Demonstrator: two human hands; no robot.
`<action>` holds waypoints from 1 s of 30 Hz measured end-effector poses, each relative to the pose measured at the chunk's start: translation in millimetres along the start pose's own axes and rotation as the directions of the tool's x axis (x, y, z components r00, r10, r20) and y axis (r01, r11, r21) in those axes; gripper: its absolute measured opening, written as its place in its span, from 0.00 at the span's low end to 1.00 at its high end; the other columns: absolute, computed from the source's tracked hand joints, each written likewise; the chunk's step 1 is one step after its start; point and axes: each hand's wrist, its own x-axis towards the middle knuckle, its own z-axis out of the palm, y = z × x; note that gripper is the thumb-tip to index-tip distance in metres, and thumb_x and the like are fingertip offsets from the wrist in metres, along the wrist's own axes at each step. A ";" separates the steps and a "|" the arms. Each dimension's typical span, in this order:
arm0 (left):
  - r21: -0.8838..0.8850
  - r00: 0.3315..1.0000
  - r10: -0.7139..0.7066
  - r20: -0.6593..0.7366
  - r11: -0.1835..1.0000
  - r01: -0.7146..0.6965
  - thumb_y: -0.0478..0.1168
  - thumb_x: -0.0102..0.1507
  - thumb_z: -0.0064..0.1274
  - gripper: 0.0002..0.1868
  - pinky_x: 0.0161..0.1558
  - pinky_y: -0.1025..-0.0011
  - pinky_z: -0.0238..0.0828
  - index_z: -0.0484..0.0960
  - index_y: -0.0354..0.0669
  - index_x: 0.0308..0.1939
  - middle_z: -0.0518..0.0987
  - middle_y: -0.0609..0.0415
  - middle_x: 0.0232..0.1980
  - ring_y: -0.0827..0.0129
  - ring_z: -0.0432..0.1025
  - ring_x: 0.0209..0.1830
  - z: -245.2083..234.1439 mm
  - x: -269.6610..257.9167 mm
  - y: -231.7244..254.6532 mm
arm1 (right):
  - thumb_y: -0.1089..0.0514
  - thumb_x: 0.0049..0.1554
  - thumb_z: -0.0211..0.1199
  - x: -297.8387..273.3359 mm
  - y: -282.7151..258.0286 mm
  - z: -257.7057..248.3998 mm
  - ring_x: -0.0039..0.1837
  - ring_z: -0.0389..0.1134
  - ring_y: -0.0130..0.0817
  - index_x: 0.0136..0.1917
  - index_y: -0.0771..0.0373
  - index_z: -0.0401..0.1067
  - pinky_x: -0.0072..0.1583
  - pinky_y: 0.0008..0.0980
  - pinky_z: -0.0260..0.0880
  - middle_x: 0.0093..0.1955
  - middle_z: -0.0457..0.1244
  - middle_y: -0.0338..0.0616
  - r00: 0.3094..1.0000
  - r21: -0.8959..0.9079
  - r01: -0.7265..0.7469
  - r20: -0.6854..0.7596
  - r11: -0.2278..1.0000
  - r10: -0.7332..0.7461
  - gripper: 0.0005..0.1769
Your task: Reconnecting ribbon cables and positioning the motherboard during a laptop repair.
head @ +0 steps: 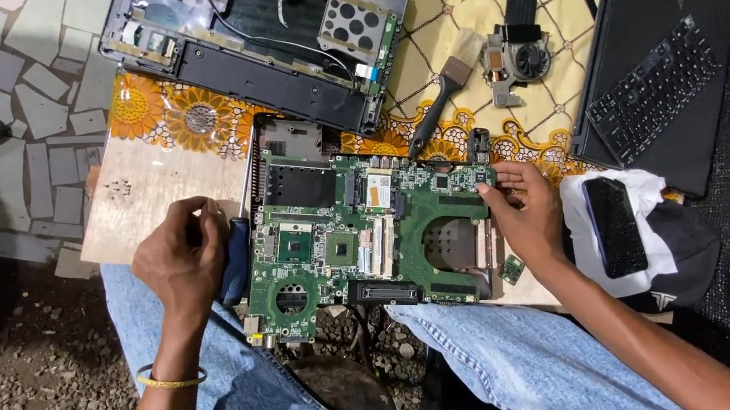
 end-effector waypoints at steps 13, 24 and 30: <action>-0.001 1.000 0.016 -0.016 1.000 -0.016 0.51 0.76 0.60 0.04 0.36 0.54 0.74 0.87 0.63 0.51 0.79 0.55 0.24 0.46 0.78 0.28 1.6 3.3 2.9 | 0.46 0.64 0.78 10.9 13.4 -8.2 0.63 0.76 0.48 0.69 0.63 0.77 0.62 0.50 0.75 0.59 0.73 0.57 0.990 -0.075 -0.137 0.018 0.988 0.139 0.27; 0.025 1.000 0.005 -0.013 1.000 -0.004 0.52 0.76 0.59 0.06 0.35 0.53 0.73 0.87 0.62 0.51 0.80 0.54 0.24 0.45 0.79 0.28 -2.7 4.4 9.0 | 0.52 0.71 0.69 7.0 17.6 -8.5 0.50 0.75 0.42 0.72 0.70 0.68 0.48 0.41 0.78 0.49 0.69 0.57 0.993 0.032 -0.040 0.116 0.999 0.036 0.25; 0.025 1.000 0.008 -0.003 1.000 -0.008 0.52 0.77 0.59 0.06 0.35 0.52 0.74 0.87 0.61 0.51 0.81 0.53 0.25 0.45 0.80 0.29 -4.5 4.4 9.3 | 0.52 0.70 0.70 9.5 24.4 -7.5 0.48 0.75 0.42 0.72 0.71 0.68 0.47 0.41 0.79 0.49 0.69 0.57 0.993 0.040 -0.038 0.117 0.998 0.033 0.26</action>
